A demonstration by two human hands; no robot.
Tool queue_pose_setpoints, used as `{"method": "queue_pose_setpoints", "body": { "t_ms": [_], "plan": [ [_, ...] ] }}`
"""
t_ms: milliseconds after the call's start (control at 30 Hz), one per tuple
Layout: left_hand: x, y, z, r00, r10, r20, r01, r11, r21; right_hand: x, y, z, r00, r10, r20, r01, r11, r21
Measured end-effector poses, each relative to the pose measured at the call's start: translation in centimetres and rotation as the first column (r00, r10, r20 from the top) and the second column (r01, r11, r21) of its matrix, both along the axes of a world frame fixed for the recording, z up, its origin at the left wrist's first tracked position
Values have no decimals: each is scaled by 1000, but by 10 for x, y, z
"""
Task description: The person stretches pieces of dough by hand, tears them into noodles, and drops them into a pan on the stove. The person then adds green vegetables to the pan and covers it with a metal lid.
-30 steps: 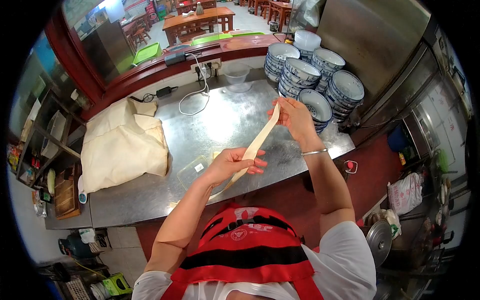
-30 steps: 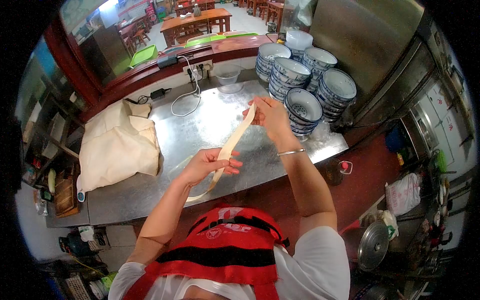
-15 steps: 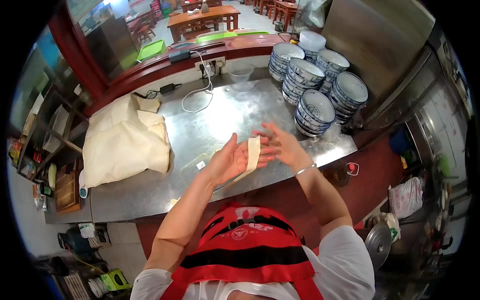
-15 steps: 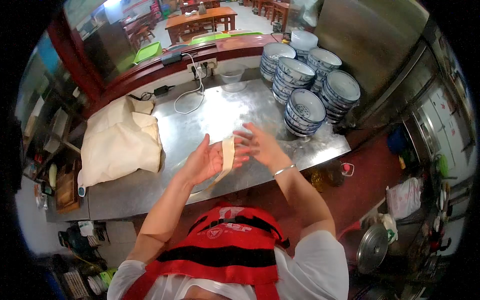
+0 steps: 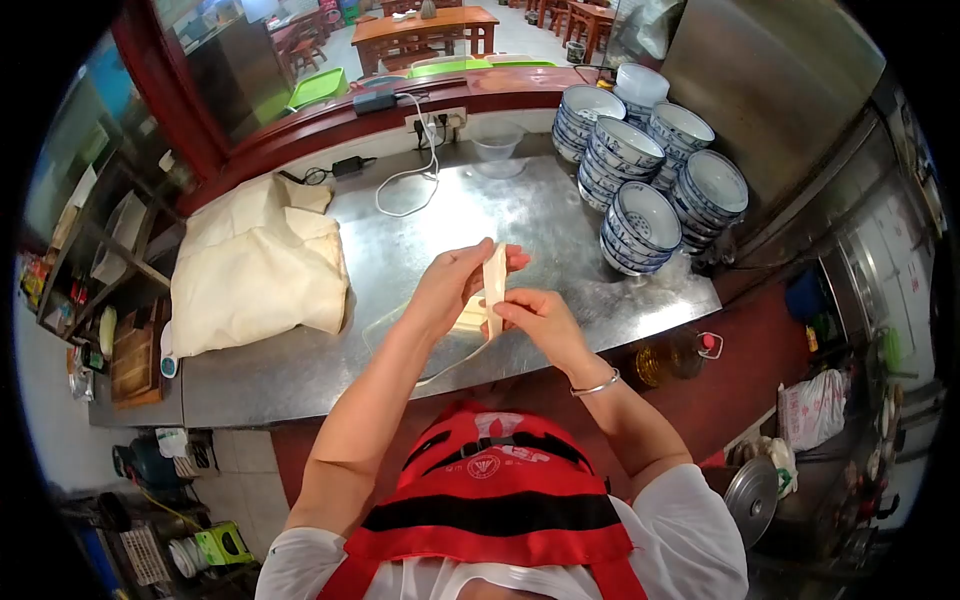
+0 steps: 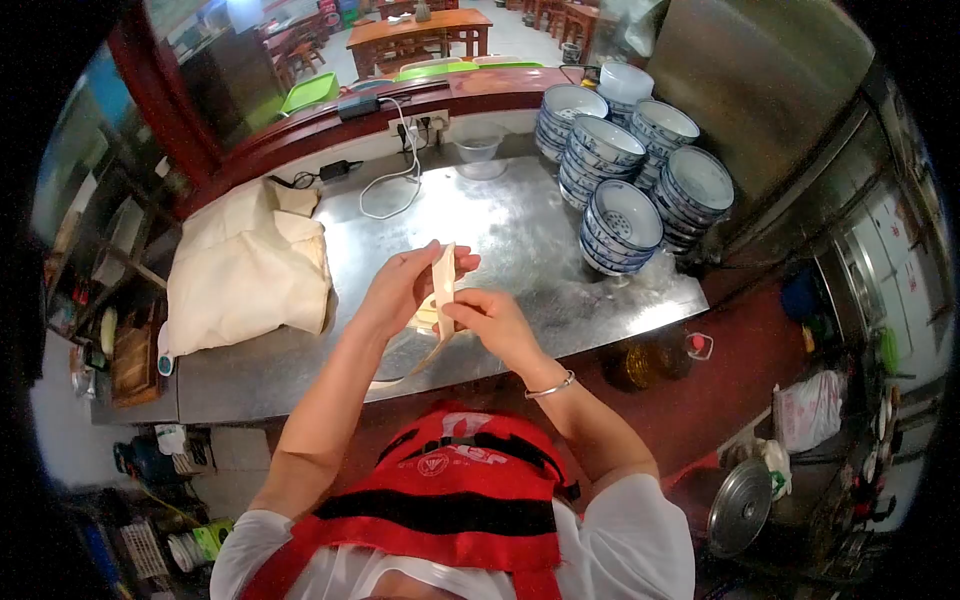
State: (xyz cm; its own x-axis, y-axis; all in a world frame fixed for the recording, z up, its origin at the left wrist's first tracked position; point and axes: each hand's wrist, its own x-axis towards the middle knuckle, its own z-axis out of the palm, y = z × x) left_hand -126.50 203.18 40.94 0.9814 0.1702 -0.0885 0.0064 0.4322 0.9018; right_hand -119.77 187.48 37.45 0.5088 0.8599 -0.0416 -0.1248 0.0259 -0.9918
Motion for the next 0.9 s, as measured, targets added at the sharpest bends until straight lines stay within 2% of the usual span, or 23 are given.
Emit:
{"method": "queue_pose_setpoints", "body": {
  "t_ms": [133, 200, 433, 533, 633, 767, 900],
  "plan": [
    [10, 8, -9, 998, 42, -41, -46, 994, -97, -3, 3, -5, 992, 40, 123, -35, 998, -44],
    [14, 12, -12, 997, 71, -42, -75, 992, -102, -9, 2, -1, 995, 72, 69, -70, 997, -40],
    [18, 20, -36, 986, -94, -138, 62, 973, -222, -7, 5, -12, 995, 90, -53, -92, 994, -55],
    [4, 20, -41, 939, -292, -183, 209, 905, -372, 0, 9, -6, 933, 10, -360, 14, 998, 64],
    [-14, 5, -36, 928, -340, -155, 263, 890, -373, 12, 13, 0, 889, -63, -454, 127, 985, 112],
    [-26, 7, -53, 895, -395, -206, 389, 918, -74, 23, 21, -5, 935, -186, -301, 213, 975, 60],
    [-33, 7, -56, 889, -393, -234, 397, 917, -31, 29, 35, -19, 912, -302, -279, 327, 944, 49]
  ]
}}
